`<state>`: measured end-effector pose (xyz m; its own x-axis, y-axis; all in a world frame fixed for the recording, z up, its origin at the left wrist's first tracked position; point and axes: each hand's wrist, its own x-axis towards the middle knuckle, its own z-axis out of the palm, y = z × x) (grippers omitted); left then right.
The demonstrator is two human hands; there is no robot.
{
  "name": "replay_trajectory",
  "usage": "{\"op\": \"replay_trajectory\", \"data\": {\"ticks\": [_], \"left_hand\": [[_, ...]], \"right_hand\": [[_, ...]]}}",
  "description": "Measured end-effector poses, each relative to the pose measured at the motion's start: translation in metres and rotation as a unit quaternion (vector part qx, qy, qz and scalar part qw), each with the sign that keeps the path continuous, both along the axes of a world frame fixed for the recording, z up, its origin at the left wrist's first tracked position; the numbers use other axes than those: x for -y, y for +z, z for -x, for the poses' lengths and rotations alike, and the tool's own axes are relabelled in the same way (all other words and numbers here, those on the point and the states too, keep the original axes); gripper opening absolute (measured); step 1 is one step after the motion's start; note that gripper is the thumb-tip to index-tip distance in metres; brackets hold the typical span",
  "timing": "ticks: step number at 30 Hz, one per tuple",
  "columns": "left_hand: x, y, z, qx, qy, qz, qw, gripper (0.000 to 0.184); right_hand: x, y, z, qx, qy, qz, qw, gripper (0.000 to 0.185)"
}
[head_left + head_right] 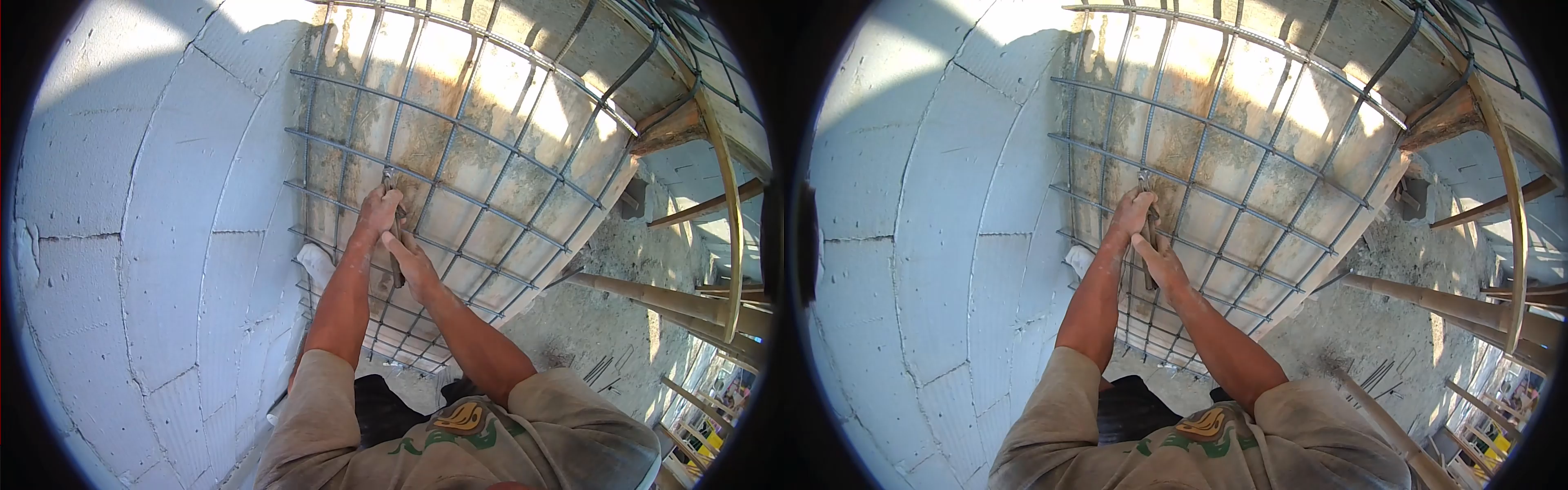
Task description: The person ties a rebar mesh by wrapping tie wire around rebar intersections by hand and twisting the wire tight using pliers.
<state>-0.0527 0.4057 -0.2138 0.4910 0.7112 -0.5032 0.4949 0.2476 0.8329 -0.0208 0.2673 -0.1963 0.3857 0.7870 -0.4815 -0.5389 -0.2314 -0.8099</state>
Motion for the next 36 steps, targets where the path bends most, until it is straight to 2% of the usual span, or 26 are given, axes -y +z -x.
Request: {"op": "replay_trajectory", "data": {"ticks": [3,4,7,10,11,13,15,18,21,24,26,27,33,36], "left_hand": [[0.002,0.016,-0.004,-0.168,-0.084,-0.155,0.970,0.043],[0.001,0.023,-0.006,-0.221,-0.111,-0.207,0.947,0.046],[-0.001,0.024,-0.015,-0.319,-0.156,-0.211,0.911,0.051],[-0.004,0.008,-0.013,-0.352,-0.226,-0.278,0.865,0.052],[-0.003,0.004,-0.012,-0.353,-0.192,-0.269,0.875,0.052],[0.013,0.042,-0.019,-0.352,-0.122,-0.248,0.894,0.053],[0.022,0.053,-0.016,-0.337,-0.088,-0.267,0.899,0.053],[0.033,0.053,-0.011,-0.310,-0.032,-0.338,0.888,0.051],[0.032,0.046,-0.008,-0.291,-0.002,-0.362,0.886,0.045],[0.027,0.044,0.000,-0.249,0.015,-0.364,0.897,0.038],[0.023,0.043,0.003,-0.221,0.019,-0.375,0.900,0.035],[0.023,0.042,0.005,-0.212,0.017,-0.381,0.900,0.034],[0.031,0.047,0.001,-0.236,0.002,-0.368,0.899,0.032],[0.037,0.050,0.000,-0.249,-0.011,-0.370,0.895,0.032]], "right_hand": [[-0.009,0.030,-0.010,-0.145,0.059,0.072,0.985,0.034],[-0.011,0.026,-0.010,-0.137,0.064,0.069,0.986,0.030],[-0.013,-0.003,0.003,-0.116,0.078,0.096,0.986,0.019],[-0.023,-0.011,0.014,-0.089,0.082,0.162,0.979,0.013],[-0.023,-0.010,0.016,-0.090,0.064,0.173,0.979,0.013],[-0.022,-0.009,0.021,-0.112,0.024,0.163,0.980,0.015],[-0.021,-0.011,0.021,-0.148,-0.019,0.118,0.982,0.016],[-0.020,0.000,0.014,-0.219,-0.035,0.119,0.968,0.015],[-0.015,-0.014,0.007,-0.229,0.032,0.117,0.966,0.013],[-0.013,-0.031,0.007,-0.128,0.113,0.113,0.979,0.009],[-0.013,-0.068,0.008,-0.054,0.122,0.092,0.987,0.013],[-0.015,-0.062,0.008,-0.018,0.126,0.082,0.988,0.015],[-0.011,-0.016,-0.013,-0.042,0.122,0.091,0.987,0.027],[-0.010,-0.008,-0.017,-0.005,0.120,0.061,0.991,0.029]]}}
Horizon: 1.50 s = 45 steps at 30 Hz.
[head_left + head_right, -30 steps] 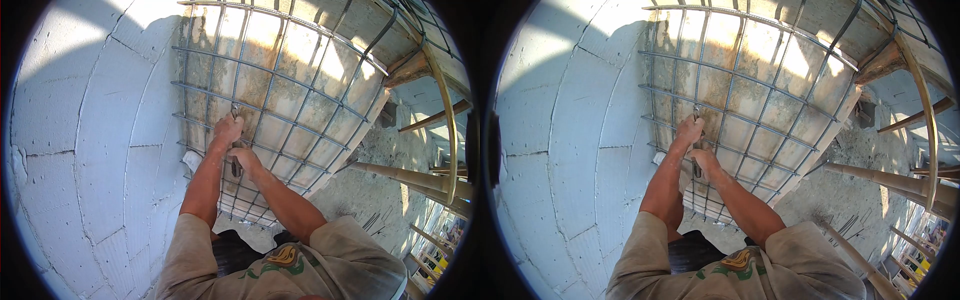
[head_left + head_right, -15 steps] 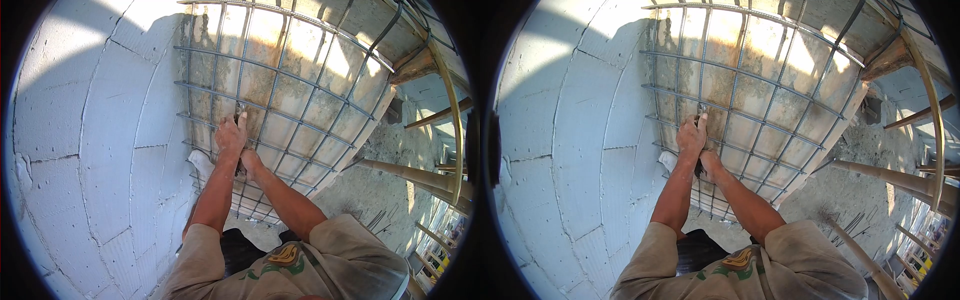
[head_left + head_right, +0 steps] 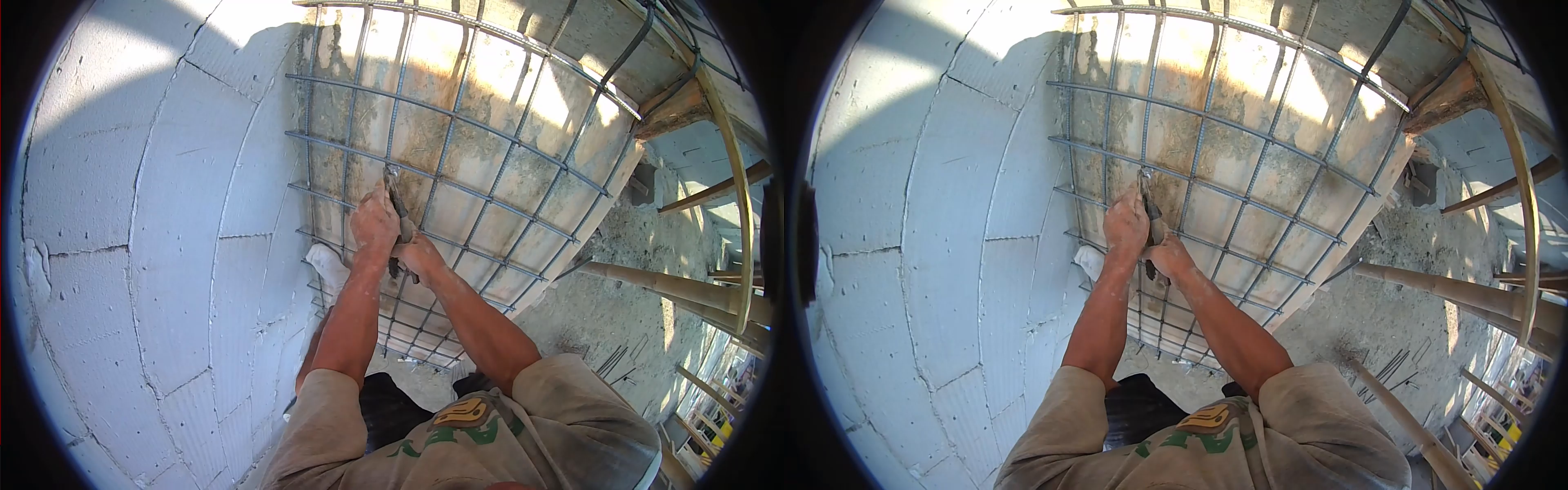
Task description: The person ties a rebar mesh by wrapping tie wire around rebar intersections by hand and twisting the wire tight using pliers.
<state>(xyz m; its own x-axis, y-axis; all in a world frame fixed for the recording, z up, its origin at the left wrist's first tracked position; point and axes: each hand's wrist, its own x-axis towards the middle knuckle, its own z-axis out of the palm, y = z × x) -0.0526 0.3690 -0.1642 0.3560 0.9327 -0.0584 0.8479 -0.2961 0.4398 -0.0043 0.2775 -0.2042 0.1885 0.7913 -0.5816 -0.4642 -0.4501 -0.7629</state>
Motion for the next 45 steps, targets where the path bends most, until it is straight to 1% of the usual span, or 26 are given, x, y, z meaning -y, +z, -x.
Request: {"op": "replay_trajectory", "data": {"ticks": [3,6,9,11,12,13,15,18,21,24,26,27,28,30,31,32,33,34,36,37,38,39,40,42,43,45], "left_hand": [[0.000,-0.003,0.002,0.000,-0.011,-0.021,1.000,0.033],[0.000,-0.010,0.005,-0.011,-0.028,-0.037,0.999,0.035],[0.001,-0.015,0.005,-0.010,-0.029,-0.046,0.998,0.035],[0.002,-0.012,0.004,-0.004,-0.023,-0.034,0.999,0.035],[0.003,-0.004,0.002,0.000,-0.020,-0.018,1.000,0.034],[0.003,0.000,0.001,0.003,-0.017,-0.003,1.000,0.034],[0.002,0.000,0.001,-0.004,-0.025,-0.016,1.000,0.034],[0.000,0.006,0.001,-0.036,-0.047,-0.011,0.998,0.034],[-0.003,0.004,0.005,-0.057,-0.069,-0.016,0.996,0.034],[-0.006,0.004,0.003,-0.050,-0.081,-0.014,0.995,0.034],[-0.006,0.007,0.004,-0.032,-0.072,-0.008,0.997,0.034],[-0.005,0.005,0.005,-0.018,-0.062,-0.007,0.998,0.034],[-0.005,0.001,0.006,-0.005,-0.053,-0.006,0.999,0.035],[-0.008,-0.014,0.012,0.084,-0.025,0.027,0.996,0.038],[-0.010,-0.018,0.013,0.129,-0.012,0.045,0.991,0.041],[-0.012,-0.023,0.014,0.141,0.025,0.100,0.985,0.042],[-0.011,0.001,0.009,0.152,0.060,0.154,0.974,0.044],[-0.011,0.013,0.005,0.162,0.096,0.209,0.960,0.047],[-0.015,0.009,0.000,0.177,0.121,0.362,0.907,0.042],[-0.017,0.006,-0.002,0.182,0.133,0.435,0.871,0.040],[-0.016,-0.003,-0.001,0.266,0.127,0.487,0.822,0.036],[-0.014,-0.011,-0.001,0.347,0.121,0.534,0.762,0.031],[-0.013,-0.018,0.000,0.424,0.113,0.573,0.692,0.027],[-0.015,-0.025,0.002,0.454,0.083,0.590,0.663,0.024],[-0.015,-0.025,0.004,0.469,0.070,0.598,0.647,0.022],[-0.019,-0.031,0.009,0.435,0.064,0.586,0.681,0.023]], "right_hand": [[-0.004,0.011,-0.003,0.039,-0.010,0.001,0.999,0.030],[-0.005,0.037,-0.012,-0.012,0.014,0.076,0.997,0.032],[-0.006,0.019,-0.008,-0.013,-0.007,0.058,0.998,0.037],[-0.004,-0.004,-0.003,0.115,0.015,0.043,0.992,0.040],[-0.004,0.000,-0.003,0.179,0.026,0.035,0.983,0.042],[-0.004,0.003,-0.006,0.194,0.052,0.068,0.977,0.045],[-0.004,0.018,-0.012,0.224,0.106,0.132,0.960,0.049],[-0.002,0.032,-0.018,0.216,0.073,0.083,0.970,0.054],[-0.005,0.050,-0.025,0.255,0.124,0.133,0.950,0.054],[-0.004,0.035,-0.021,0.262,0.121,0.108,0.951,0.046],[-0.001,0.012,-0.015,0.200,0.130,0.077,0.968,0.044],[-0.003,0.012,-0.014,0.169,0.134,0.060,0.975,0.043],[-0.002,0.012,-0.017,0.082,0.123,0.064,0.987,0.036],[0.005,0.015,-0.025,-0.095,0.097,0.075,0.988,0.023],[0.009,0.012,-0.026,-0.189,0.077,0.031,0.979,0.025],[0.012,0.007,-0.026,-0.279,0.057,-0.015,0.959,0.028],[0.015,0.004,-0.026,-0.366,0.035,-0.062,0.928,0.032],[0.016,0.003,-0.023,-0.387,0.018,-0.085,0.918,0.037],[0.016,0.001,-0.014,-0.426,-0.013,-0.126,0.896,0.046],[0.017,-0.002,-0.013,-0.436,-0.012,-0.135,0.890,0.046],[0.017,-0.007,-0.011,-0.446,-0.011,-0.146,0.883,0.047],[0.017,-0.008,-0.010,-0.456,-0.011,-0.157,0.876,0.047],[0.017,-0.008,-0.010,-0.455,-0.004,-0.141,0.879,0.048],[0.019,-0.004,-0.014,-0.449,0.013,-0.105,0.887,0.051],[0.021,0.001,-0.015,-0.370,0.030,-0.061,0.927,0.051],[0.024,0.013,-0.010,-0.205,0.065,0.027,0.976,0.053]]}}
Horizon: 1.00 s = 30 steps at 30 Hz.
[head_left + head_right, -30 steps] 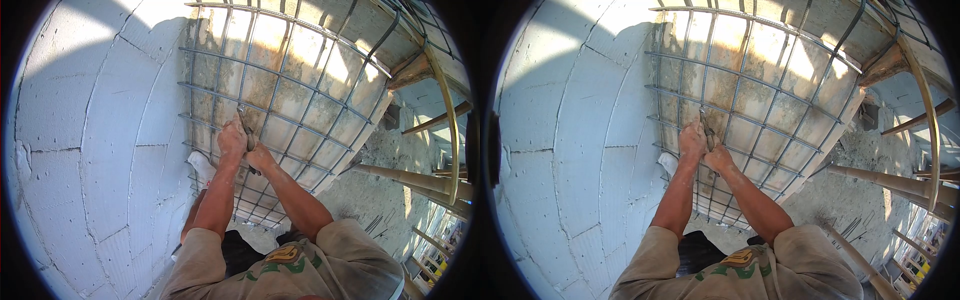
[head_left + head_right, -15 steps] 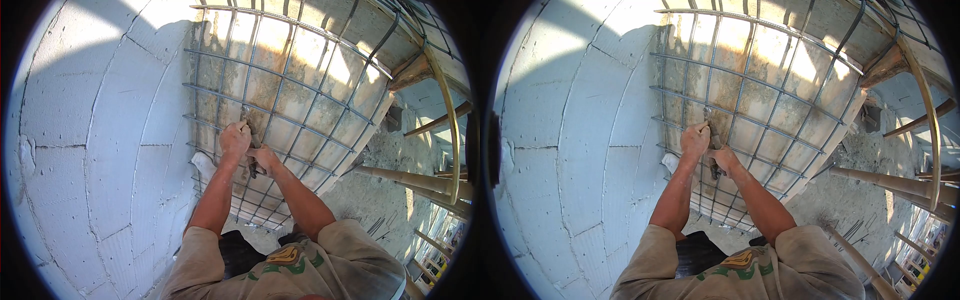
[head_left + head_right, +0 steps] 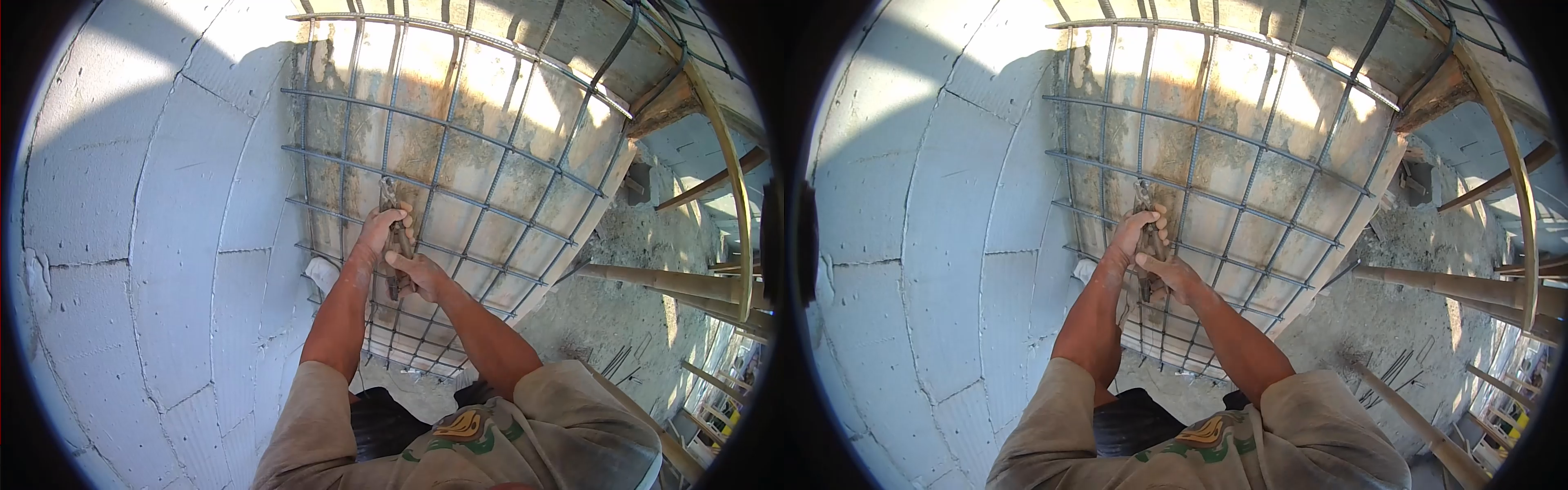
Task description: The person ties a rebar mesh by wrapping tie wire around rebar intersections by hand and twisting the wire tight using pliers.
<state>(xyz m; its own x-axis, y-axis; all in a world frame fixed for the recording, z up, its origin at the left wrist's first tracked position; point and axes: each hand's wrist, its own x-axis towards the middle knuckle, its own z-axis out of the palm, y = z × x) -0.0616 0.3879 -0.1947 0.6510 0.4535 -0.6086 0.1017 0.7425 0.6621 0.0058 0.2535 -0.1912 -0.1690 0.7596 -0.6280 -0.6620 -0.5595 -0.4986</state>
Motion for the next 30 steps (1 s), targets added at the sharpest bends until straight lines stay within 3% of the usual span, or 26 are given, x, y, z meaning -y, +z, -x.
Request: {"op": "replay_trajectory", "data": {"ticks": [4,6,7,9,13,16,18,19,21,22,23,26,28,30], "left_hand": [[-0.012,-0.016,0.004,-0.151,-0.093,-0.168,0.970,0.031],[-0.008,-0.020,-0.003,-0.351,-0.168,-0.393,0.833,0.037],[-0.005,-0.015,-0.008,-0.438,-0.196,-0.491,0.727,0.041],[0.001,0.005,-0.017,-0.487,-0.239,-0.443,0.713,0.049],[0.014,0.040,-0.022,-0.524,-0.219,-0.449,0.690,0.056],[0.004,0.036,-0.007,-0.338,-0.125,-0.330,0.873,0.051],[0.001,0.021,-0.001,-0.115,-0.054,-0.085,0.988,0.044],[0.000,0.011,0.002,0.002,-0.013,0.042,0.999,0.041],[-0.005,0.000,0.009,0.081,-0.032,0.100,0.991,0.035],[-0.008,-0.002,0.012,0.117,-0.044,0.130,0.984,0.032],[-0.009,-0.007,0.010,0.080,-0.037,0.119,0.989,0.029],[-0.013,0.010,0.006,-0.178,-0.078,-0.069,0.979,0.027],[-0.021,-0.014,0.006,-0.315,-0.148,-0.234,0.908,0.042],[-0.018,-0.029,0.001,-0.440,-0.215,-0.381,0.784,0.056]], "right_hand": [[0.002,0.013,0.027,0.184,-0.055,-0.020,0.981,0.042],[-0.006,0.007,0.048,0.294,-0.049,-0.007,0.955,0.034],[-0.010,-0.005,0.058,0.257,-0.053,0.031,0.964,0.030],[-0.017,-0.029,0.074,0.181,-0.053,0.105,0.976,0.024],[-0.008,-0.017,0.064,-0.076,-0.124,0.051,0.988,0.021],[0.005,-0.018,0.036,-0.307,-0.115,-0.058,0.943,0.027],[0.008,-0.019,0.034,-0.392,-0.115,-0.101,0.907,0.032],[0.010,-0.022,0.035,-0.393,-0.111,-0.102,0.907,0.033],[0.004,-0.026,0.039,-0.399,-0.106,-0.114,0.904,0.036],[0.002,-0.027,0.040,-0.360,-0.100,-0.086,0.923,0.036],[0.003,-0.026,0.041,-0.322,-0.095,-0.056,0.940,0.037],[0.005,-0.010,0.045,-0.117,-0.086,-0.022,0.989,0.038],[-0.005,-0.008,0.062,0.053,-0.082,-0.016,0.995,0.038],[-0.015,-0.020,0.086,0.229,-0.065,0.004,0.971,0.037]]}}
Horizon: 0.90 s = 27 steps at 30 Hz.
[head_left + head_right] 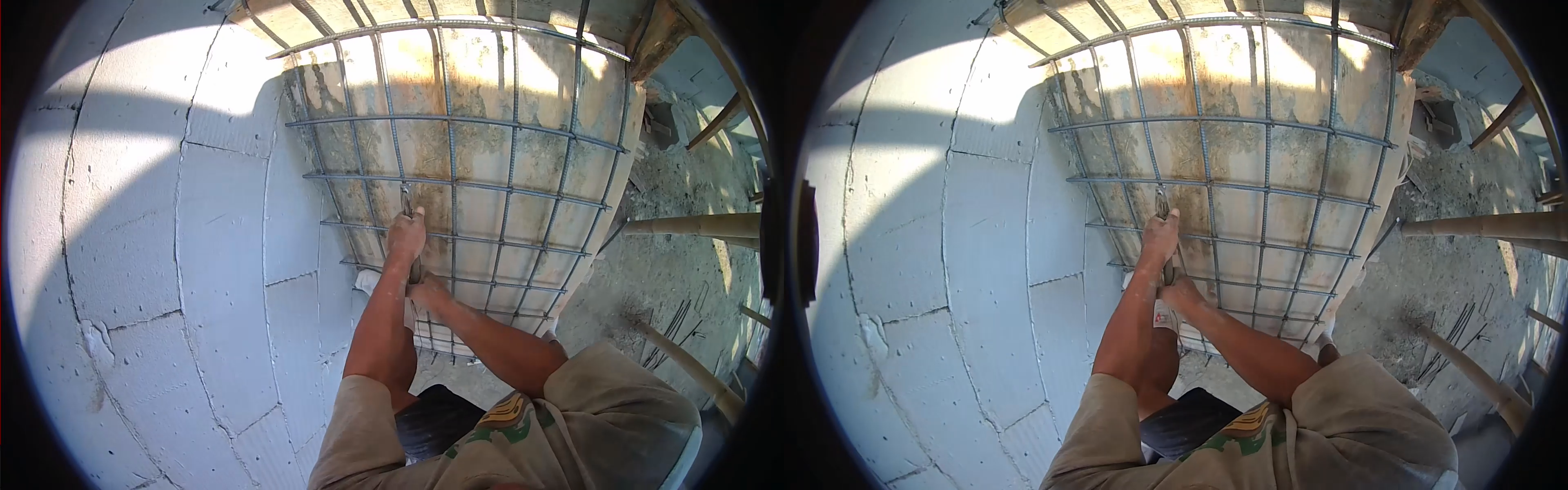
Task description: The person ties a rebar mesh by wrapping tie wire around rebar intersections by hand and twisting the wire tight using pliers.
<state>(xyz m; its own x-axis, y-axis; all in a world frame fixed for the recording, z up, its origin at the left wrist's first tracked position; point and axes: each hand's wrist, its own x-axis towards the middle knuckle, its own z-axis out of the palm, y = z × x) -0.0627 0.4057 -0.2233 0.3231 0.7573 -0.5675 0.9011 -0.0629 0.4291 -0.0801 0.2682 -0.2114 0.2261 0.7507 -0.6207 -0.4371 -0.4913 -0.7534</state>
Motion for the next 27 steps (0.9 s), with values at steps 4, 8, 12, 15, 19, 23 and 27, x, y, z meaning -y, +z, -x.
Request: {"op": "replay_trajectory", "data": {"ticks": [4,8,12,15,19,23,27], "left_hand": [[0.020,0.047,-0.019,-0.111,-0.030,-0.087,0.990,0.071],[0.010,0.051,-0.004,0.036,-0.001,0.028,0.999,0.066],[0.001,0.044,0.003,0.334,0.166,0.369,0.851,0.040],[0.010,0.046,-0.006,0.438,0.215,0.481,0.729,0.030],[-0.001,0.023,0.007,0.408,0.200,0.504,0.735,0.022],[0.006,0.023,-0.006,0.242,0.203,0.268,0.910,0.022],[0.008,-0.016,-0.007,0.110,0.079,0.029,0.990,0.034]], "right_hand": [[-0.015,0.027,0.005,-0.278,-0.199,0.037,0.939,0.017],[0.005,-0.007,-0.010,-0.461,-0.107,-0.068,0.878,0.026],[0.015,0.001,-0.035,-0.589,-0.033,-0.154,0.793,0.037],[0.015,0.000,-0.034,-0.581,-0.019,-0.190,0.791,0.039],[0.018,0.006,-0.045,-0.462,-0.015,-0.089,0.883,0.041],[0.022,0.028,-0.053,-0.220,-0.081,-0.046,0.971,0.036],[0.002,-0.028,-0.011,0.000,-0.072,0.024,0.997,0.034]]}}
